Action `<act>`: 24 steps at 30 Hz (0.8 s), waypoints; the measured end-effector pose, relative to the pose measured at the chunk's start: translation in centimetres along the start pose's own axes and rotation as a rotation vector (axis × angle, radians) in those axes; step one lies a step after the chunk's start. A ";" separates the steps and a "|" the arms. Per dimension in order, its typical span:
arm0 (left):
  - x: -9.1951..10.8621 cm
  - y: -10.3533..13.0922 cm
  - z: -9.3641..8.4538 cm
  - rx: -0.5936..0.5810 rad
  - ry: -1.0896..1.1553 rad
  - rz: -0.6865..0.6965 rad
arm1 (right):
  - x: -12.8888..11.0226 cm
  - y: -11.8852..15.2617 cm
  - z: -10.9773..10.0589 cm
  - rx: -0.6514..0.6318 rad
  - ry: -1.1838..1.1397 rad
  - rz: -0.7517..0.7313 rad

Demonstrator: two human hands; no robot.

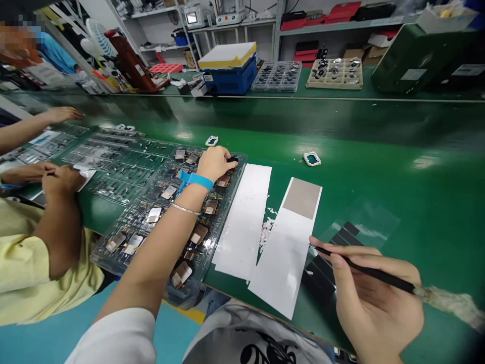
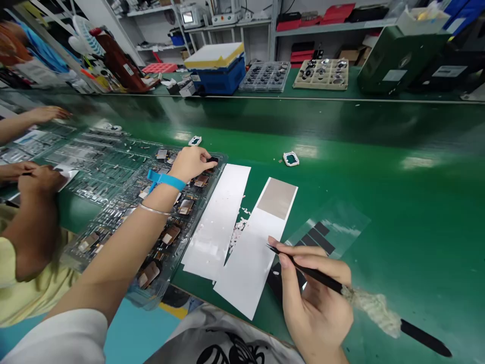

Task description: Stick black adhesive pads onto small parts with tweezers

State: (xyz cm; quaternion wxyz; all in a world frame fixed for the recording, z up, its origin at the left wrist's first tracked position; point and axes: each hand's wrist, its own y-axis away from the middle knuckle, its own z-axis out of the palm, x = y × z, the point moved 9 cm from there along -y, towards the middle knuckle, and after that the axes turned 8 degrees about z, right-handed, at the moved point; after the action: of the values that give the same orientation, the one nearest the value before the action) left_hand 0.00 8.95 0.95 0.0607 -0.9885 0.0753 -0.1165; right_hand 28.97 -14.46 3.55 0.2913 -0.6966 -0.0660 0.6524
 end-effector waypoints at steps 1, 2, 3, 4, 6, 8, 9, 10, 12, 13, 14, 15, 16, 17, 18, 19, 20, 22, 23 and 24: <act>0.2 -0.1 -0.2 0.007 0.004 -0.009 | 0.1 0.0 0.0 0.004 0.001 0.008; 0.4 -0.2 -0.4 0.014 0.011 -0.015 | 0.2 0.0 -0.1 0.012 0.002 0.017; 0.5 -0.3 -0.8 0.022 0.023 -0.017 | 0.3 0.0 -0.2 0.021 -0.001 0.024; 0.7 -0.4 -1.3 0.028 0.041 -0.017 | 0.3 0.0 -0.3 0.030 -0.005 0.030; 0.9 -0.2 -2.3 0.029 0.101 -0.010 | 0.4 -0.1 -0.4 0.038 -0.016 0.037; 1.0 0.7 -3.4 0.010 0.179 0.006 | 0.2 -0.2 -0.4 0.031 -0.027 0.019; 1.2 1.4 -3.8 -0.007 0.235 0.018 | 0.1 -0.3 -0.4 0.026 -0.032 0.004; 1.6 2.4 -4.1 -0.027 0.314 0.035 | -0.1 -0.3 -0.4 0.019 -0.035 -0.014; 2.9 5.2 -4.4 -0.080 0.572 0.076 | -0.4 -0.4 -0.3 -0.011 -0.034 -0.030; 3.9 6.9 -4.4 -0.107 0.725 0.089 | -0.4 -0.4 -0.1 -0.037 -0.018 -0.020; 4.8 8.7 -4.3 -0.127 0.839 0.085 | -0.4 -0.4 0.2 -0.077 0.017 -0.003; 5.6 10.6 -4.2 -0.126 0.910 0.064 | -0.4 -0.4 0.6 -0.126 0.066 0.011; 6.6 12.5 -3.8 -0.138 0.964 0.041 | -0.4 -0.4 1.1 -0.183 0.124 0.020; 7.7 14.4 -3.4 -0.154 1.027 0.032 | -0.6 -0.3 1.6 -0.239 0.183 0.017; 8.9 16.2 -2.7 -0.186 1.082 0.018 | -1.0 -0.2 2.2 -0.288 0.235 -0.002; 10.1 17.7 -2.0 -0.211 1.141 0.008 | -1.4 -0.1 2.8 -0.330 0.276 -0.029; 11.1 19.1 -1.4 -0.230 1.192 -0.002 | -1.8 -0.1 3.4 -0.359 0.307 -0.066; 12.8 21.0 -0.1 -0.250 1.261 -0.022 | -2.7 0.0 4.2 -0.384 0.370 -0.153; 13.4 21.5 0.4 -0.251 1.282 -0.020 | -3.1 0.1 4.5 -0.388 0.407 -0.201; 13.9 21.7 0.8 -0.243 1.299 -0.014 | -3.3 0.2 4.7 -0.390 0.446 -0.245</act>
State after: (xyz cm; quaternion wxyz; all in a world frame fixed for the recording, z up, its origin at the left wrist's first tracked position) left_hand 10.59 -14.55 0.26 -0.1098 -0.7173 0.1029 -0.6803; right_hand 24.00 -14.66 6.40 0.2359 -0.8519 -0.2081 0.4188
